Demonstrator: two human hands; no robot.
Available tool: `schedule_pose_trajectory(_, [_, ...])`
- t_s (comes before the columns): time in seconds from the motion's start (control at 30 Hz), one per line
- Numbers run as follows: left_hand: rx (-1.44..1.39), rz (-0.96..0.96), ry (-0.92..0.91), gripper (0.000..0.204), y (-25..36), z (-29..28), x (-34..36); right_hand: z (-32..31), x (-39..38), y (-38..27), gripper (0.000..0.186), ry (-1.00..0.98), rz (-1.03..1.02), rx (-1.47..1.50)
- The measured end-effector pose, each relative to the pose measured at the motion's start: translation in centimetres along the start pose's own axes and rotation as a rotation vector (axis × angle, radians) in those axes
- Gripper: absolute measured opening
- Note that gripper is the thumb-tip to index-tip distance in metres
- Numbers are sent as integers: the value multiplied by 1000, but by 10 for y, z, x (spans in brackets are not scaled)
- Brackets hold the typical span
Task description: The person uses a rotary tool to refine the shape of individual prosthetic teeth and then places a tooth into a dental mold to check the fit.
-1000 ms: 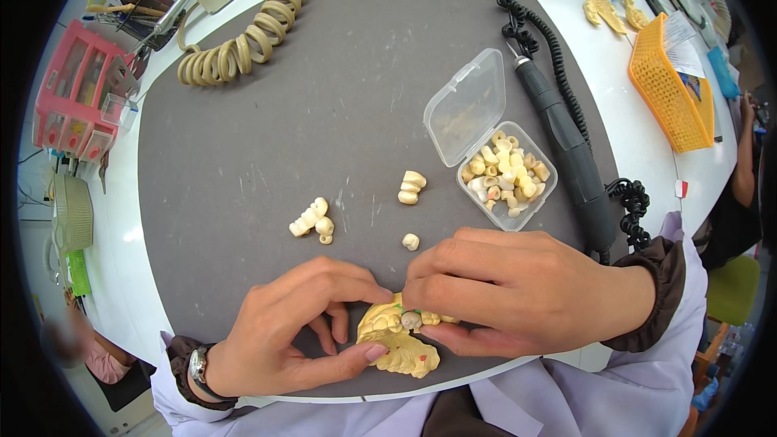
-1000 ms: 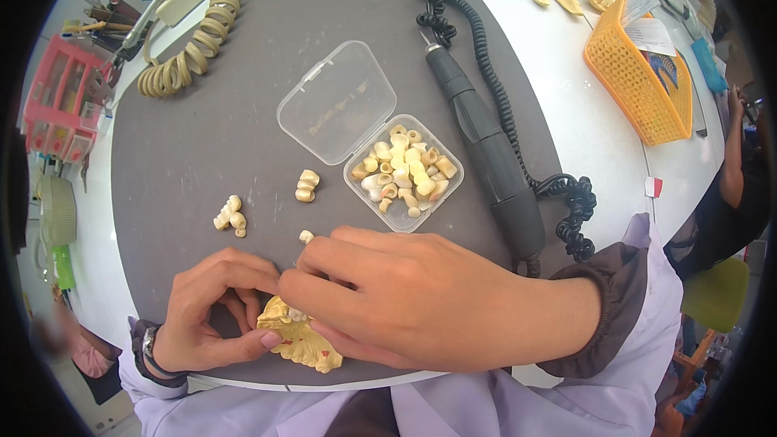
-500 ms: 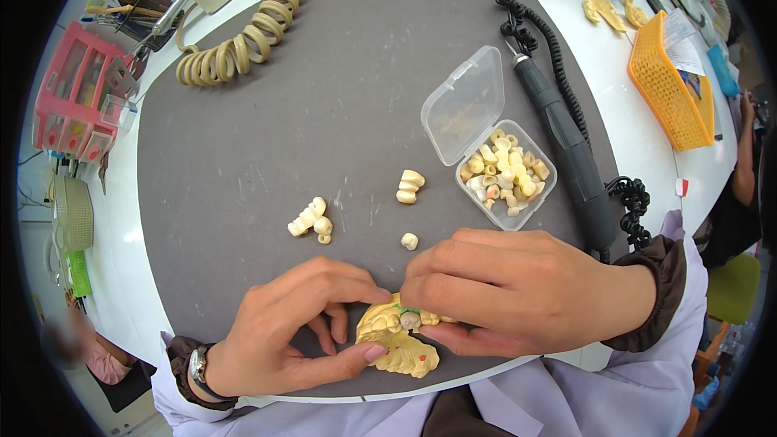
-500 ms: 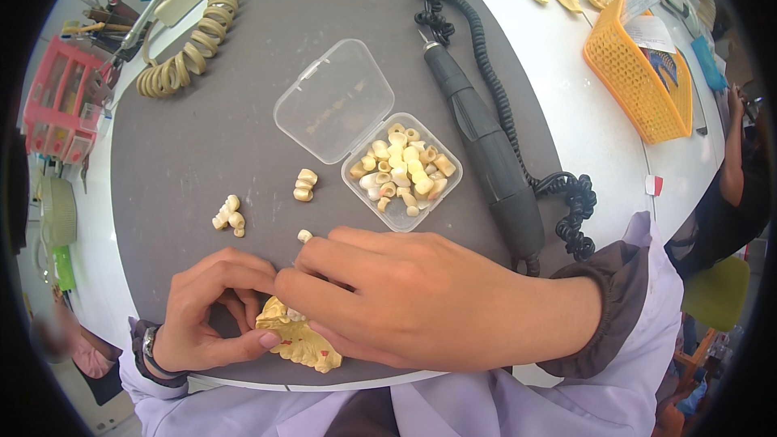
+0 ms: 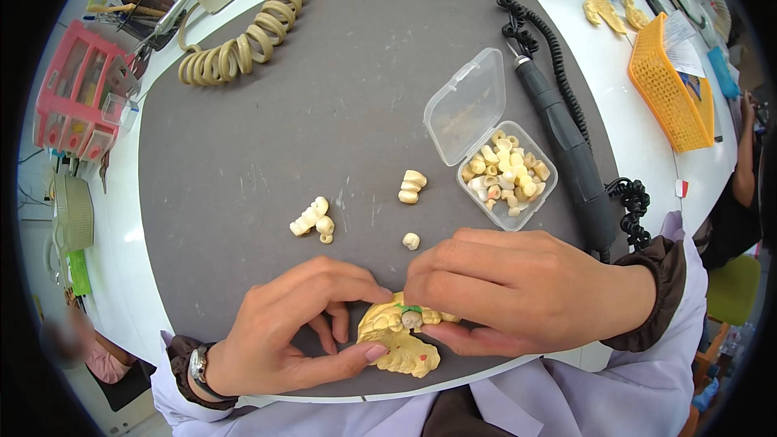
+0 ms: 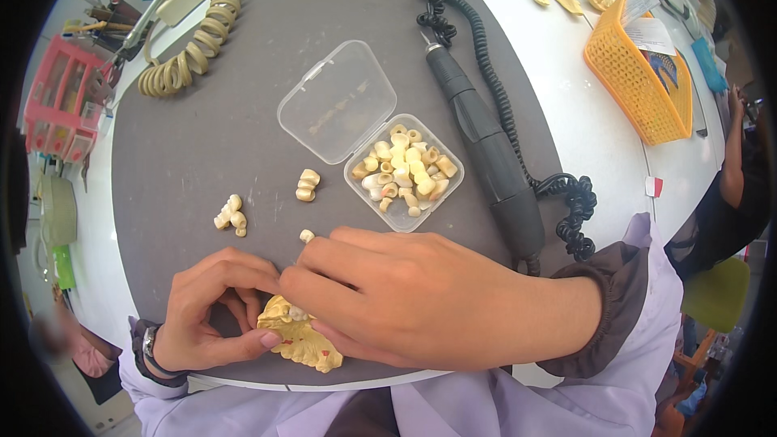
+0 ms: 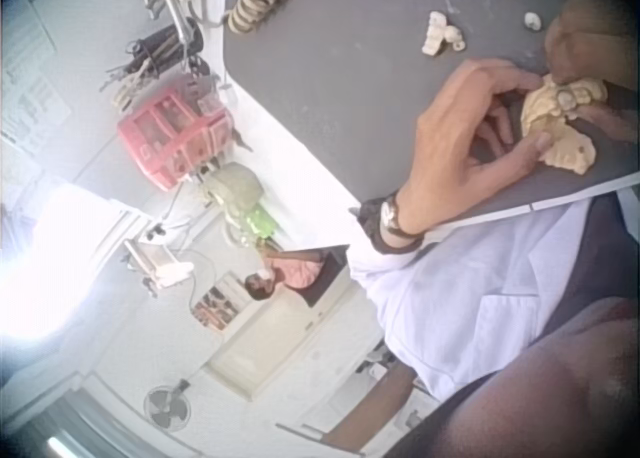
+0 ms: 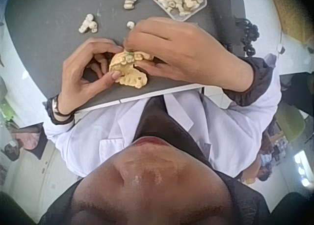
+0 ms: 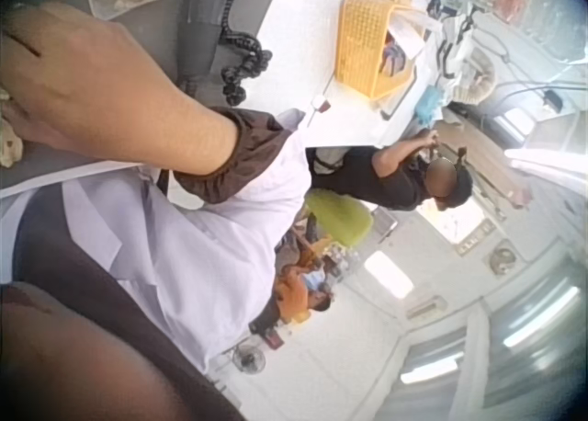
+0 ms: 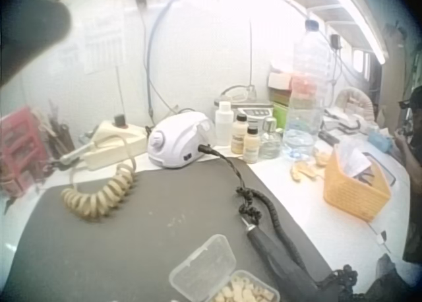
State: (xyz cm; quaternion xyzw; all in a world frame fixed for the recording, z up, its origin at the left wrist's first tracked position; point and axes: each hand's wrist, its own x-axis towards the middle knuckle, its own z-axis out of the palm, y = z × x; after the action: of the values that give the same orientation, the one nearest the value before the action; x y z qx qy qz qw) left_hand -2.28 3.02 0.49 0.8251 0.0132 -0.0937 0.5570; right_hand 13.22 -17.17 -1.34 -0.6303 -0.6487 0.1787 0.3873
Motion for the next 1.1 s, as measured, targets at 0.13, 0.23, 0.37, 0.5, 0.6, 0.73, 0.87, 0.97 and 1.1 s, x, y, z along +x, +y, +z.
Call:
schedule_pose_trajectory(0.13, [12,13,5,39,0,0,1,0,0,0,23,3,-3,7])
schedule_pose_trajectory(0.23, [30,25,3,41,0,0,1,-1,0,-2,19,24,-22,-11])
schedule_pose_trajectory(0.37, [15,43,14,47,-2,1,0,2,-1,-1,17,105,-65,-3])
schedule_pose_trajectory(0.5, [-16,32,27,49,-3,2,-1,2,0,0,17,136,-100,28])
schedule_pose_trajectory(0.6, [6,34,19,49,-2,2,0,2,1,1,18,139,-125,31])
schedule_pose_trajectory(0.73, [56,20,-36,50,2,-3,2,2,1,1,20,123,-63,39])
schedule_pose_trajectory(0.87, [-63,-42,-13,49,2,0,-3,1,1,-1,21,116,71,224])
schedule_pose_trajectory(0.97, [-130,-82,-39,47,4,-2,-1,-1,1,-1,18,84,153,369])
schedule_pose_trajectory(1.1, [-73,1,-77,58,-2,-3,-2,-3,0,-2,16,54,257,486])
